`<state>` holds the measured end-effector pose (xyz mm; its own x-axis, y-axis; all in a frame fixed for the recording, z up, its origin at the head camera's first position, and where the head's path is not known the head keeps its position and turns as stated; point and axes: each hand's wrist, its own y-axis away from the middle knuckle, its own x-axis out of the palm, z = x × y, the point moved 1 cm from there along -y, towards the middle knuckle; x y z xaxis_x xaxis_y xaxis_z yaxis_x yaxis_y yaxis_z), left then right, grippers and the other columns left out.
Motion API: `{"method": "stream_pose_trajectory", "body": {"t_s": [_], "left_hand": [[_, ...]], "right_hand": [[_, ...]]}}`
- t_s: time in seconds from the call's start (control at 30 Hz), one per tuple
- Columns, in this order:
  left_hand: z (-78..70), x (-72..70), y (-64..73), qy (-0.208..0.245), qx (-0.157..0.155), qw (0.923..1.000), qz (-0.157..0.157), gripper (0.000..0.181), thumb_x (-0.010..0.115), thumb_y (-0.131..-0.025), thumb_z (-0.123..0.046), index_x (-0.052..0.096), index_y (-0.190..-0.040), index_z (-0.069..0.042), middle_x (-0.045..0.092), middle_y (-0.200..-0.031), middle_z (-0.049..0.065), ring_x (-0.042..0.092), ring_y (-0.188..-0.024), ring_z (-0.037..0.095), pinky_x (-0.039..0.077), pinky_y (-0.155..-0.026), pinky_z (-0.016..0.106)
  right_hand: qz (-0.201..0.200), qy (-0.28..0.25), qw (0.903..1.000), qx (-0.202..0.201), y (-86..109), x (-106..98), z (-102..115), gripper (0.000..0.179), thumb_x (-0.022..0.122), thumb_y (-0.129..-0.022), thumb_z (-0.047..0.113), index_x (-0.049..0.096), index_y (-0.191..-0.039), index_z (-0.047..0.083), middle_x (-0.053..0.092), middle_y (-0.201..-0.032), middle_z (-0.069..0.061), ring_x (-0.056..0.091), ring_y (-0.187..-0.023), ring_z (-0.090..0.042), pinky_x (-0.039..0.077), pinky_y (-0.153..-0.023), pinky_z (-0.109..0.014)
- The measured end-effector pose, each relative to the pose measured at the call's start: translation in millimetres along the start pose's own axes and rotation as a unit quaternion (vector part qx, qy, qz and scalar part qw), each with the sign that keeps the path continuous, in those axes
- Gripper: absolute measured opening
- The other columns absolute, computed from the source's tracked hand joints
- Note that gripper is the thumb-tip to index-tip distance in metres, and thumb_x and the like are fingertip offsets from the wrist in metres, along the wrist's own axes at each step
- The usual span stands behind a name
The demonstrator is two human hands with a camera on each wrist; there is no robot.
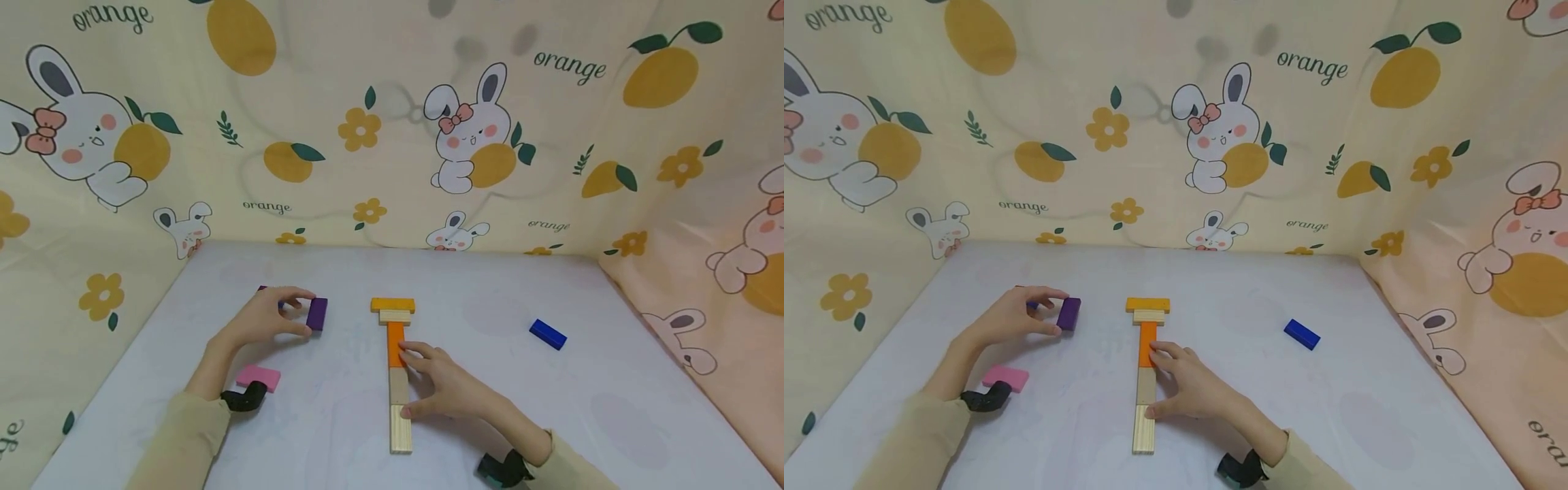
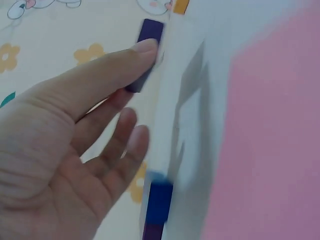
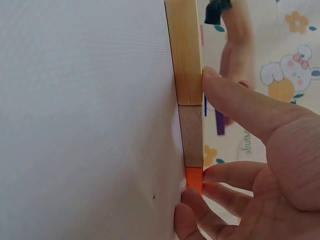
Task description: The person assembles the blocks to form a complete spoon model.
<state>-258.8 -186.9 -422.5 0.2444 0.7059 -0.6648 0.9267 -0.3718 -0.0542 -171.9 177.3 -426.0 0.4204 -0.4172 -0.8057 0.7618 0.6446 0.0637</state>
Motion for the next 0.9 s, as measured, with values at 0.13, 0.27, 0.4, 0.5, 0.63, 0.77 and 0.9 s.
{"method": "stream_pose_trajectory", "body": {"t_s": [0.13,0.27,0.4,0.5,0.63,0.77,0.9], "left_hand": [[-11.2,5.1,-17.2,0.031,-0.005,0.9992,-0.024,0.062,0.089,-0.074,-0.027,0.063,-0.130,-0.022,0.060,-0.130,0.010,0.060,-0.107,0.032,0.050,-0.088,0.045],[-22.2,11.2,-37.1,0.057,0.001,0.9974,-0.044,0.060,0.087,-0.076,-0.026,0.063,-0.131,-0.020,0.059,-0.133,0.008,0.056,-0.114,0.031,0.051,-0.087,0.046],[-25.2,20.6,-56.6,0.071,-0.008,0.9955,-0.062,0.060,0.087,-0.077,-0.029,0.063,-0.130,-0.020,0.060,-0.131,0.008,0.054,-0.114,0.027,0.051,-0.087,0.044],[-22.6,29.3,-68.5,0.077,-0.023,0.9943,-0.069,0.061,0.086,-0.077,-0.030,0.062,-0.132,-0.018,0.060,-0.130,0.009,0.053,-0.113,0.026,0.049,-0.090,0.045],[-18.4,41.2,-80.2,0.088,-0.044,0.9923,-0.076,0.063,0.087,-0.076,-0.029,0.061,-0.132,-0.016,0.058,-0.132,0.009,0.052,-0.114,0.026,0.045,-0.096,0.045],[-17.9,51.7,-88.5,0.104,-0.062,0.9894,-0.080,0.063,0.087,-0.076,-0.028,0.061,-0.132,-0.015,0.057,-0.133,0.007,0.053,-0.114,0.026,0.044,-0.098,0.045],[-17.3,61.5,-95.1,0.109,-0.073,0.9881,-0.080,0.062,0.087,-0.077,-0.023,0.060,-0.131,-0.014,0.057,-0.134,0.006,0.053,-0.113,0.026,0.044,-0.099,0.045]], "right_hand": [[0.001,0.005,1.0000,-0.001,0.0,0.4,-1.3,0.095,0.081,-0.076,0.050,0.041,-0.149,0.004,0.027,-0.158,-0.008,0.027,-0.138,-0.037,0.032,-0.107,-0.056],[0.003,0.008,1.0000,-0.001,0.2,0.6,-1.7,0.095,0.080,-0.077,0.052,0.041,-0.149,0.004,0.027,-0.158,-0.007,0.028,-0.139,-0.036,0.032,-0.107,-0.056],[0.006,0.006,0.9999,0.006,0.3,0.1,-0.9,0.095,0.080,-0.077,0.053,0.041,-0.149,0.005,0.027,-0.158,-0.007,0.027,-0.139,-0.037,0.029,-0.108,-0.058],[0.009,0.003,0.9999,0.011,0.2,-0.4,-0.1,0.094,0.079,-0.077,0.053,0.041,-0.149,0.006,0.027,-0.158,-0.006,0.026,-0.139,-0.037,0.027,-0.108,-0.059],[0.012,0.000,0.9998,0.016,-0.1,-0.5,0.2,0.094,0.079,-0.077,0.053,0.041,-0.150,0.007,0.026,-0.158,-0.005,0.026,-0.140,-0.036,0.028,-0.108,-0.059],[0.012,0.003,0.9997,0.022,0.1,-0.5,0.0,0.093,0.079,-0.077,0.054,0.041,-0.150,0.008,0.027,-0.158,-0.004,0.027,-0.140,-0.036,0.030,-0.107,-0.058],[0.011,0.005,0.9997,0.021,0.1,-0.4,-0.3,0.093,0.079,-0.077,0.054,0.041,-0.150,0.009,0.027,-0.158,-0.005,0.027,-0.139,-0.036,0.030,-0.107,-0.059]]}}
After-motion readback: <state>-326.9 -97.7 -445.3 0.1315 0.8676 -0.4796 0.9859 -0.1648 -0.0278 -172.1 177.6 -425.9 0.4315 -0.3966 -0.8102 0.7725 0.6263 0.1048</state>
